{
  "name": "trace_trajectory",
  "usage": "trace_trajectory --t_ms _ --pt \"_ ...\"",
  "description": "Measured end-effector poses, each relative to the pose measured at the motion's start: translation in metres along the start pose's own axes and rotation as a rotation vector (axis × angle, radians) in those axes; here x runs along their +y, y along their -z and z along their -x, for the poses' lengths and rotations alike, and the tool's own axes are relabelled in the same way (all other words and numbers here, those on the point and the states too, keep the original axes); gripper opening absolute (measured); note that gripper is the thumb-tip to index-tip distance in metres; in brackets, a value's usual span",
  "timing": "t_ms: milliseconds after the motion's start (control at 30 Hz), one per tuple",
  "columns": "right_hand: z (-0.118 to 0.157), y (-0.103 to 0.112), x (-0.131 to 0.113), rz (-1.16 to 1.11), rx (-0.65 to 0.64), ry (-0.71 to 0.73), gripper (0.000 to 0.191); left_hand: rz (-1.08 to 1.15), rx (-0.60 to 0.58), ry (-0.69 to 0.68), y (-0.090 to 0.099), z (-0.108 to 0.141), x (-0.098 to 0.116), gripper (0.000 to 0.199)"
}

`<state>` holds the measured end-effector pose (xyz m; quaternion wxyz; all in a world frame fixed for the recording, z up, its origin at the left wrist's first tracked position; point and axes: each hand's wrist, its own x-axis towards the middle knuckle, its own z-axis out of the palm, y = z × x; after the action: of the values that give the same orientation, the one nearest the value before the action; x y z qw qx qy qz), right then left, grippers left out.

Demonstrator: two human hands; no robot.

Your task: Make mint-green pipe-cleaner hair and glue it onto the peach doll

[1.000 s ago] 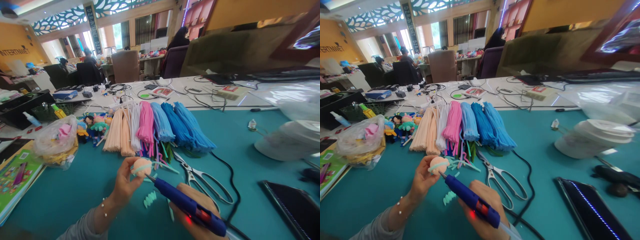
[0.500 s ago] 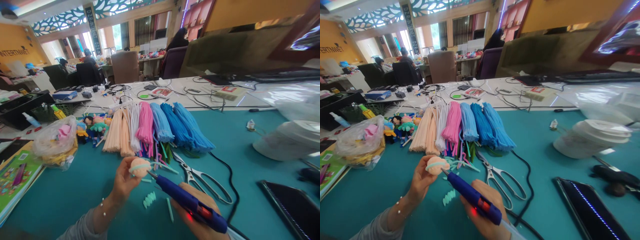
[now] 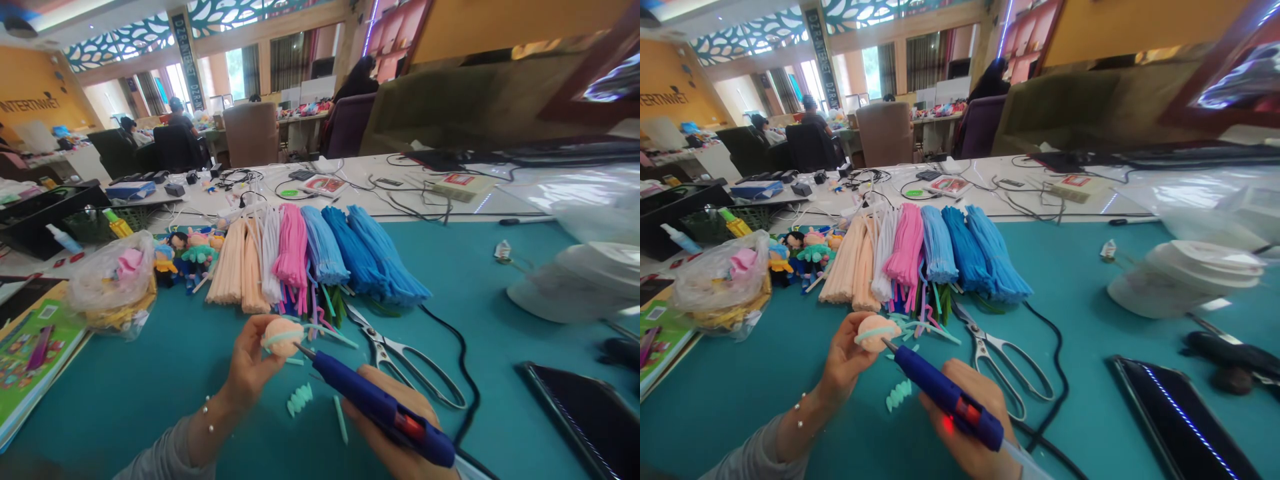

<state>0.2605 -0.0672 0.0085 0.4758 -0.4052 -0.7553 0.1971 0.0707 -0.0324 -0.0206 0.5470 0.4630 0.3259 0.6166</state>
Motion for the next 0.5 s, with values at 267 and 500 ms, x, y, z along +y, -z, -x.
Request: trace_trajectory --t_ms 267,500 --pt "-0.0026 -0.0013 0.0071 0.029 0.033 0.046 0.033 0.14 -0.017 0.018 -0.0018 -0.0013 0.0049 0.038" --pt "0.0001 0.0048 0.0 -0.001 -0.061 -0.088 0.029 0.118 -0.078 0.03 0.0062 -0.0038 0.0008 0.041"
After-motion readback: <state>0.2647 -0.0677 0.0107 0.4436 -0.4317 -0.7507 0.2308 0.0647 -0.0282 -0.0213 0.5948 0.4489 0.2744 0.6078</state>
